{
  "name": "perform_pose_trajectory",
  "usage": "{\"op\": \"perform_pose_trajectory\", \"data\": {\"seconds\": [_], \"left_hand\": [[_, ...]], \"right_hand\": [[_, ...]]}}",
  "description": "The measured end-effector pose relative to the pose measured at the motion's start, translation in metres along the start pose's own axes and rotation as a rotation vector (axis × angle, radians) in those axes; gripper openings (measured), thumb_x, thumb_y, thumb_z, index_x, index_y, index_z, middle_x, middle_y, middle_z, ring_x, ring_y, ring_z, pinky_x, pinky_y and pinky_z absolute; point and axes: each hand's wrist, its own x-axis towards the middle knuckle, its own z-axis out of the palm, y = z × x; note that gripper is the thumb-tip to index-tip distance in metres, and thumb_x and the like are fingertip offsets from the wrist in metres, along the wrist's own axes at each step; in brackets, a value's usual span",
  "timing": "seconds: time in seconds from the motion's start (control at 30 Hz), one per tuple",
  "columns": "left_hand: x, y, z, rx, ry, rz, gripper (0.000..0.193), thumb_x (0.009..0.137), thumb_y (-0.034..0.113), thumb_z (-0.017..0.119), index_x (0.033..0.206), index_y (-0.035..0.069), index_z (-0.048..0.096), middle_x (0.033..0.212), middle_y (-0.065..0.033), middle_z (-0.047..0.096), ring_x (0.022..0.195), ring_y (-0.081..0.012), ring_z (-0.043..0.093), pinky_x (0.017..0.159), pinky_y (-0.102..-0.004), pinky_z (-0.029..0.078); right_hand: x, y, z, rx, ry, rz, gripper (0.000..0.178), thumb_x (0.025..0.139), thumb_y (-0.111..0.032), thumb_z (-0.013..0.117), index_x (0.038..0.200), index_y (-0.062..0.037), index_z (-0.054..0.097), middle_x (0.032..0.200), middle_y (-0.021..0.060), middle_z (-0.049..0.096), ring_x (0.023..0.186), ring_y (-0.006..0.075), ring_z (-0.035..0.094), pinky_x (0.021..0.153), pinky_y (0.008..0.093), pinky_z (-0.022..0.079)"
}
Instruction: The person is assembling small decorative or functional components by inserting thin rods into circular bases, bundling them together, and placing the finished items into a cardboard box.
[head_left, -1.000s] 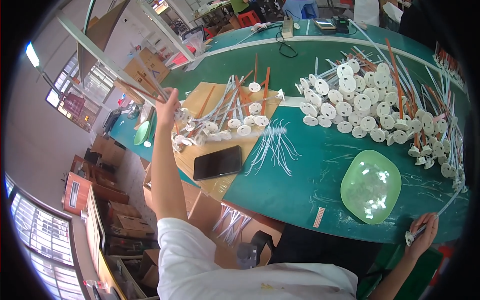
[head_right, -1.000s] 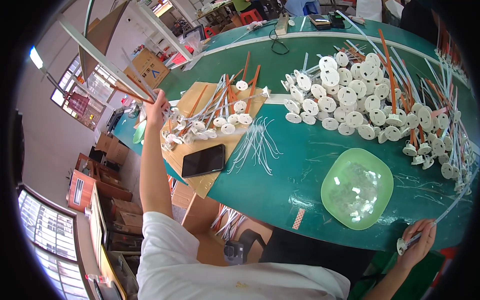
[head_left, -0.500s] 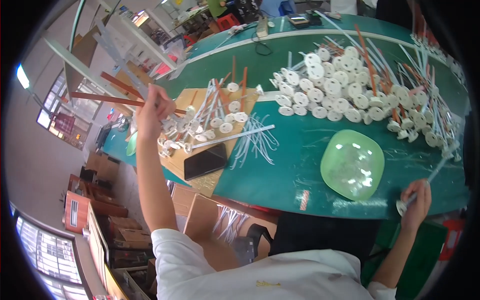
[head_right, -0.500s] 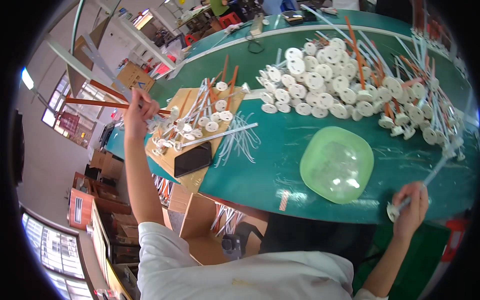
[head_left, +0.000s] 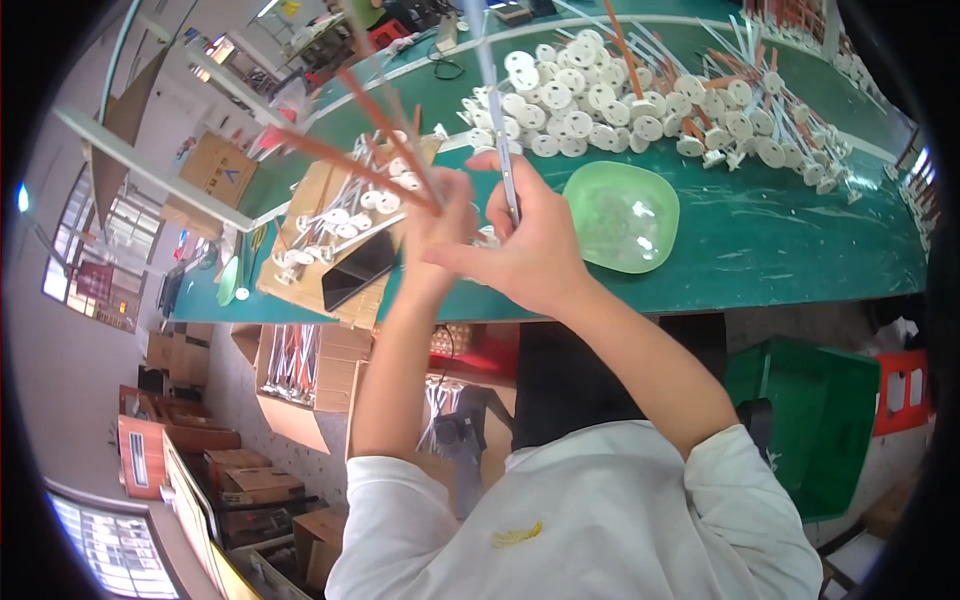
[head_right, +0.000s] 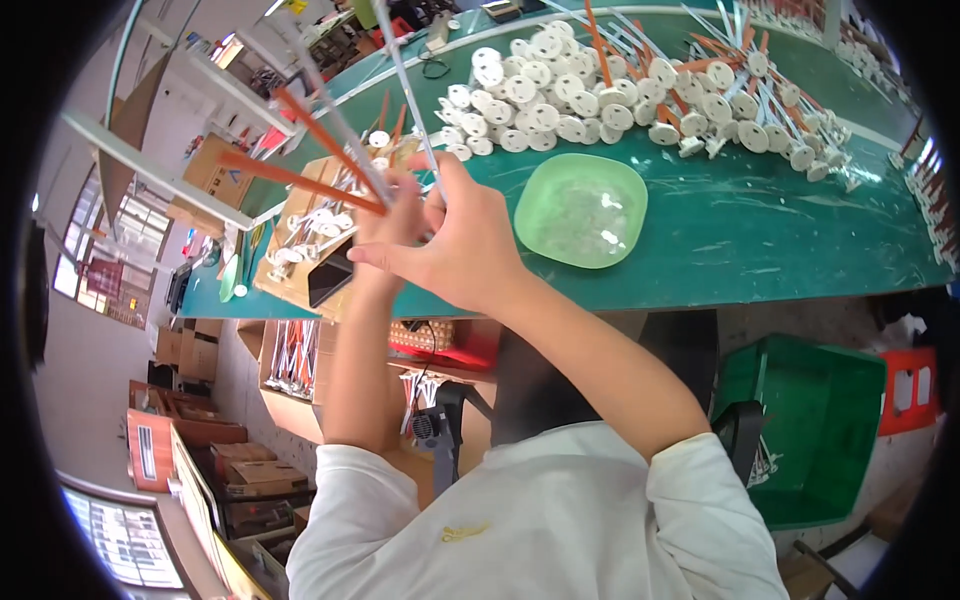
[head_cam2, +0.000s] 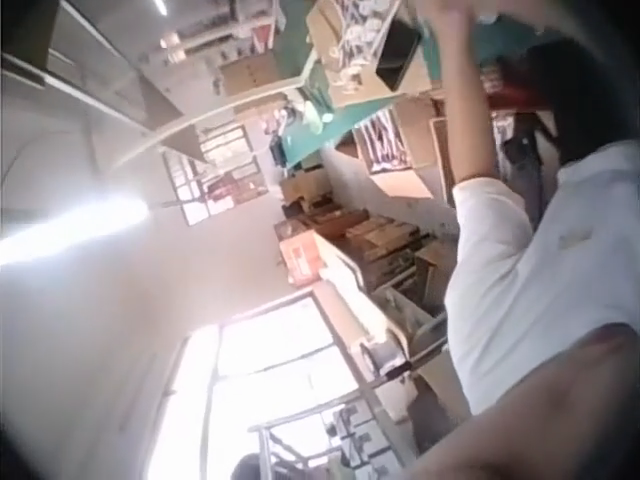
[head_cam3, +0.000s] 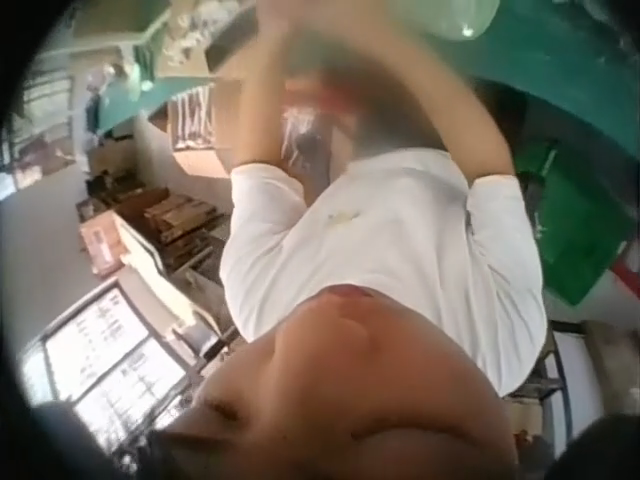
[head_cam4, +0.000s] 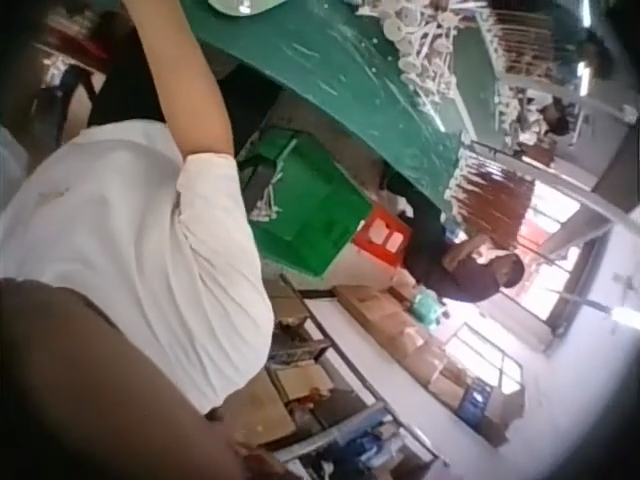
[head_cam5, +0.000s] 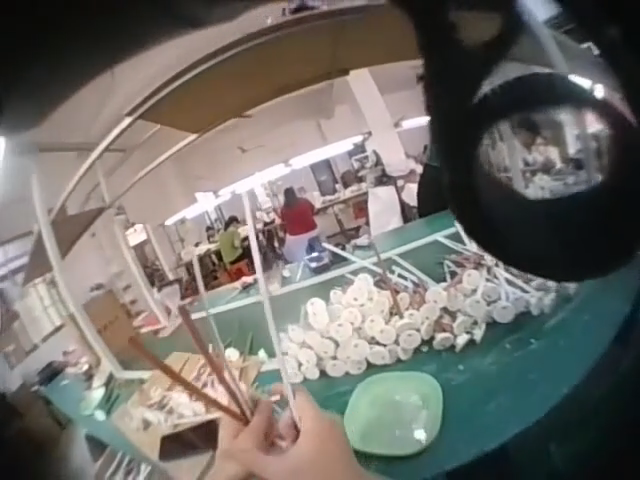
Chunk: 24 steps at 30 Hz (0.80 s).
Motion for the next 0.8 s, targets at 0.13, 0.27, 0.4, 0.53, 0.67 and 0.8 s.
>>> {"op": "perform_pose_trajectory", "data": {"seconds": [0.13, 0.27, 0.4, 0.53, 0.67, 0.8], "left_hand": [[-0.014, -0.022, -0.001, 0.272, -0.142, 0.280, 0.010, 0.090, 0.007, 0.055, 0.099, 0.003, 0.052, 0.084, -0.0042, 0.056, 0.076, -0.0148, 0.056, 0.068, -0.0284, 0.046], [-0.013, -0.011, -0.026, 0.517, -0.416, 0.435, 0.031, 0.076, 0.006, 0.066, 0.104, 0.001, 0.054, 0.103, -0.0158, 0.059, 0.088, -0.0302, 0.058, 0.077, -0.0370, 0.048], [-0.013, 0.018, -0.034, 0.621, -0.627, 0.563, 0.058, 0.065, 0.020, 0.078, 0.114, -0.002, 0.057, 0.117, -0.0246, 0.057, 0.099, -0.0424, 0.057, 0.088, -0.0444, 0.047], [0.010, 0.019, -0.078, 0.861, -0.711, 0.422, 0.046, 0.067, 0.023, 0.082, 0.103, -0.003, 0.067, 0.113, -0.0226, 0.064, 0.101, -0.0351, 0.063, 0.088, -0.0374, 0.049], [0.072, 0.000, -0.150, 0.818, -0.109, 0.267, 0.018, 0.086, 0.017, 0.067, 0.092, -0.001, 0.069, 0.078, -0.0071, 0.070, 0.071, -0.0125, 0.065, 0.063, -0.0263, 0.048], [0.145, -0.025, -0.218, 1.153, 0.096, 0.323, 0.023, 0.082, 0.018, 0.068, 0.099, 0.003, 0.070, 0.085, -0.0140, 0.070, 0.079, -0.0245, 0.068, 0.073, -0.0358, 0.053]], "right_hand": [[0.001, 0.017, 0.028, -0.131, 0.173, -0.065, 0.067, 0.056, -0.032, 0.090, 0.108, -0.0029, 0.058, 0.063, 0.0009, 0.048, 0.056, 0.0091, 0.046, 0.054, 0.0245, 0.042], [0.004, 0.021, 0.032, -0.242, 0.097, 0.099, 0.044, 0.069, -0.032, 0.083, 0.095, -0.0028, 0.062, 0.067, 0.0050, 0.054, 0.059, 0.0131, 0.049, 0.055, 0.0278, 0.042], [0.007, 0.048, 0.038, -0.406, 0.142, -0.201, 0.024, 0.088, -0.023, 0.066, 0.089, 0.0000, 0.061, 0.081, 0.0115, 0.058, 0.072, 0.0225, 0.057, 0.066, 0.0334, 0.044], [0.016, 0.069, 0.029, -0.196, 0.017, 0.110, 0.028, 0.097, -0.025, 0.056, 0.083, -0.0015, 0.058, 0.066, 0.0049, 0.055, 0.065, 0.0147, 0.055, 0.061, 0.0297, 0.043], [0.002, 0.079, 0.034, 0.197, 0.105, 0.236, 0.030, 0.101, -0.028, 0.051, 0.077, -0.0094, 0.048, 0.059, -0.0017, 0.049, 0.053, 0.0062, 0.045, 0.050, 0.0251, 0.036], [-0.016, 0.057, 0.022, 0.800, 0.296, 0.068, 0.020, 0.102, -0.018, 0.045, 0.084, -0.0100, 0.044, 0.052, -0.0031, 0.034, 0.044, 0.0077, 0.033, 0.045, 0.0268, 0.030]]}}
